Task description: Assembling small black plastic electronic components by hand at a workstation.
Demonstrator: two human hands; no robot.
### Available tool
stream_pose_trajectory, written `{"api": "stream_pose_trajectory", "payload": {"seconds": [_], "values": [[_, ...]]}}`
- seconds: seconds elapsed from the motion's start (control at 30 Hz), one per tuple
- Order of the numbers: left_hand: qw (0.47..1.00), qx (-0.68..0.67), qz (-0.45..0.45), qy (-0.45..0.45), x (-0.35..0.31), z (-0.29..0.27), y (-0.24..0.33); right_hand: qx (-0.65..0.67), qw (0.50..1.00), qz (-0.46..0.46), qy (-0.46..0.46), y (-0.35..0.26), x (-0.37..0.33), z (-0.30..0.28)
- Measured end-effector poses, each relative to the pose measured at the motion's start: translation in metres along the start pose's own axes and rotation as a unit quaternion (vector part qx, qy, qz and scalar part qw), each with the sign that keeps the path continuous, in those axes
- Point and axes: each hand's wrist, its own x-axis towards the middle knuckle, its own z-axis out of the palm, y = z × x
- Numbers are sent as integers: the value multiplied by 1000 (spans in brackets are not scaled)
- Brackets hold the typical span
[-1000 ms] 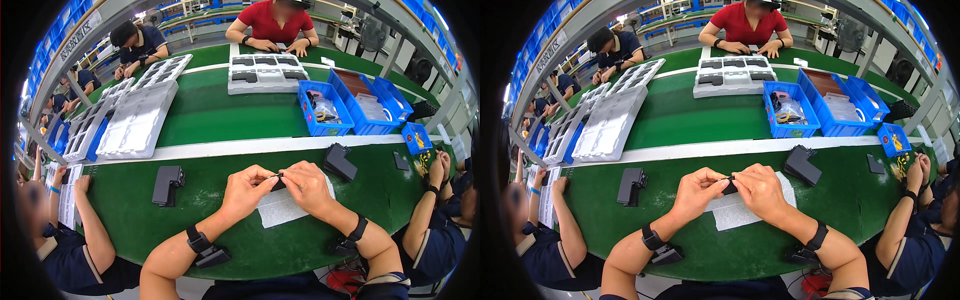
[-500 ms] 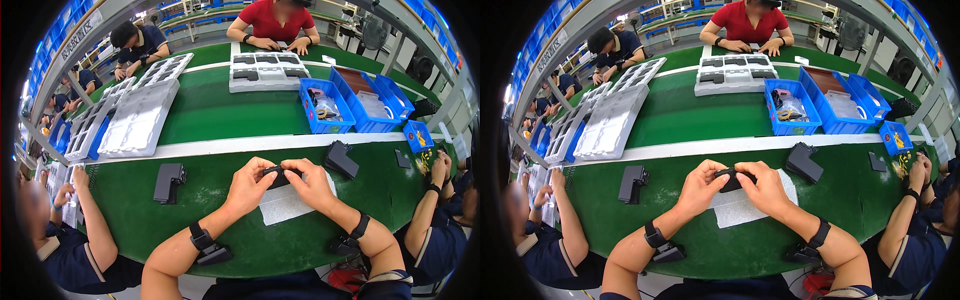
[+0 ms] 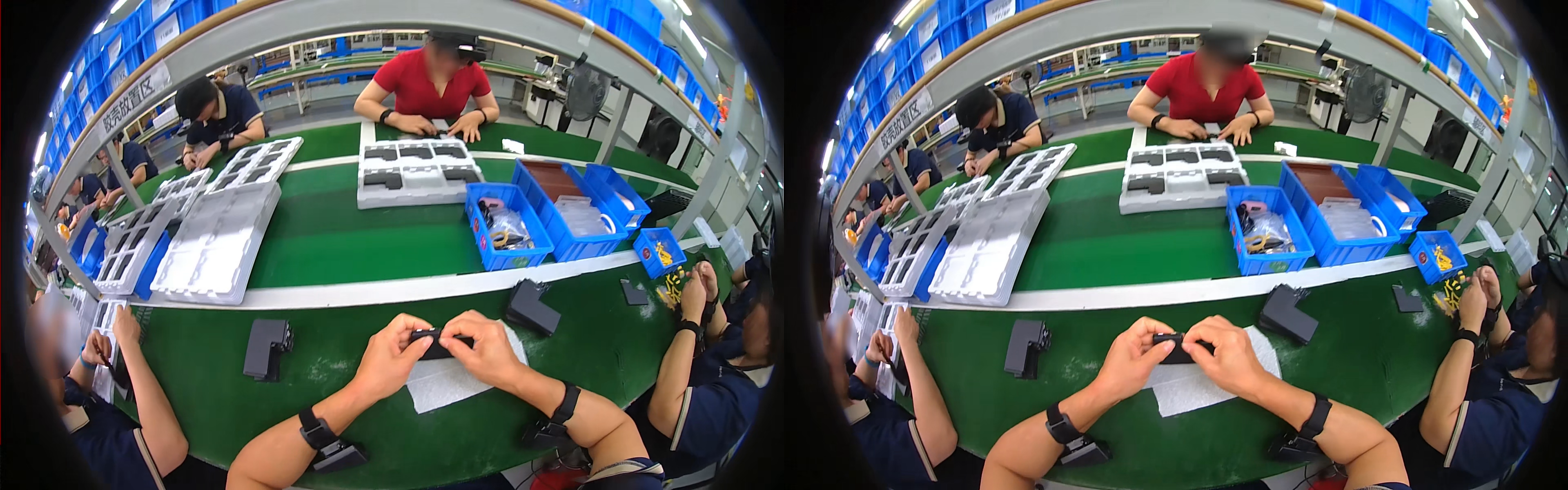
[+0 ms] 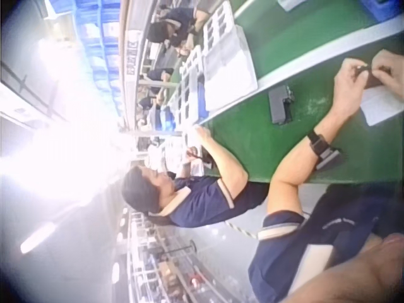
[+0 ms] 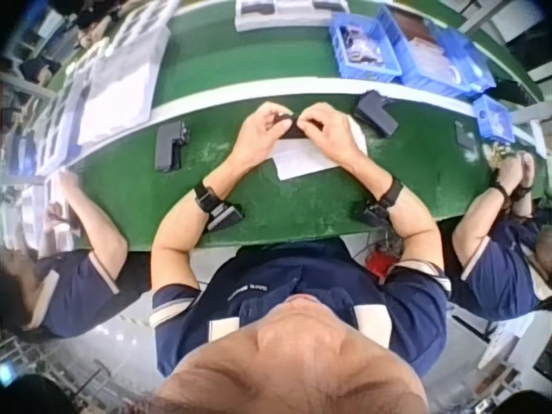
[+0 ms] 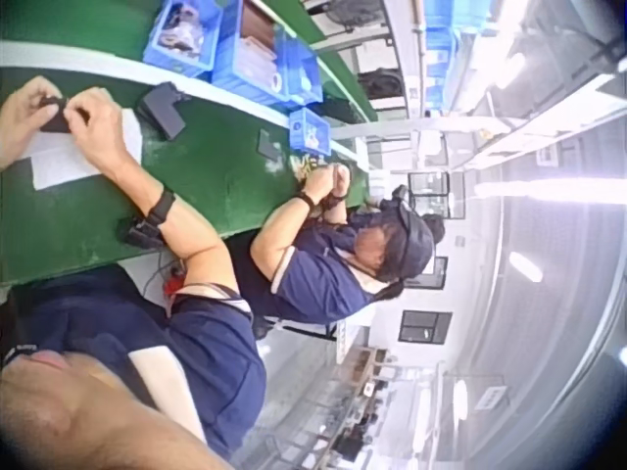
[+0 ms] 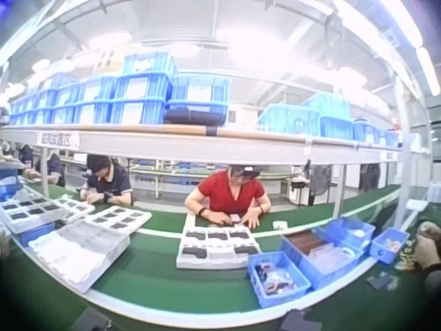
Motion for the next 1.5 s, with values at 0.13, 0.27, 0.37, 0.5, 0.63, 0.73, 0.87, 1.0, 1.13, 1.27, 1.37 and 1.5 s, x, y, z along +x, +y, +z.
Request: {"api": "stream_pose_trajectory", "payload": {"seconds": [0.13,0.27,0.37,0.5,0.63,0.73,0.87,1.0,1.13,1.27,1.37,1.5], "values": [[997,-38,-45,-45,3,-13,15,-35,998,-23,-56,-6,7,-19],[997,-24,-68,26,8,-37,25,-309,949,-47,-40,-14,15,-68],[990,110,-63,67,15,-58,24,-465,884,44,-37,-7,12,-98],[971,225,-57,58,19,-66,28,-446,865,165,-160,6,12,-118],[939,335,-65,42,18,-62,32,-428,860,175,-215,19,13,-112],[945,324,-11,36,16,-62,26,-433,860,165,-212,20,13,-108],[933,357,-32,15,13,-59,35,-423,863,152,-230,16,14,-106],[862,494,50,-98,-1,-63,58,-413,867,140,-243,8,15,-101],[805,562,-32,-188,-7,-59,67,-402,869,175,-230,-3,12,-113],[801,568,-39,-186,-13,-63,65,-412,882,119,-193,-2,10,-109],[797,580,-46,-163,-13,-67,65,-423,883,106,-174,-1,8,-108],[791,592,-56,-146,-10,-76,67,-429,883,112,-152,3,6,-107]]}}
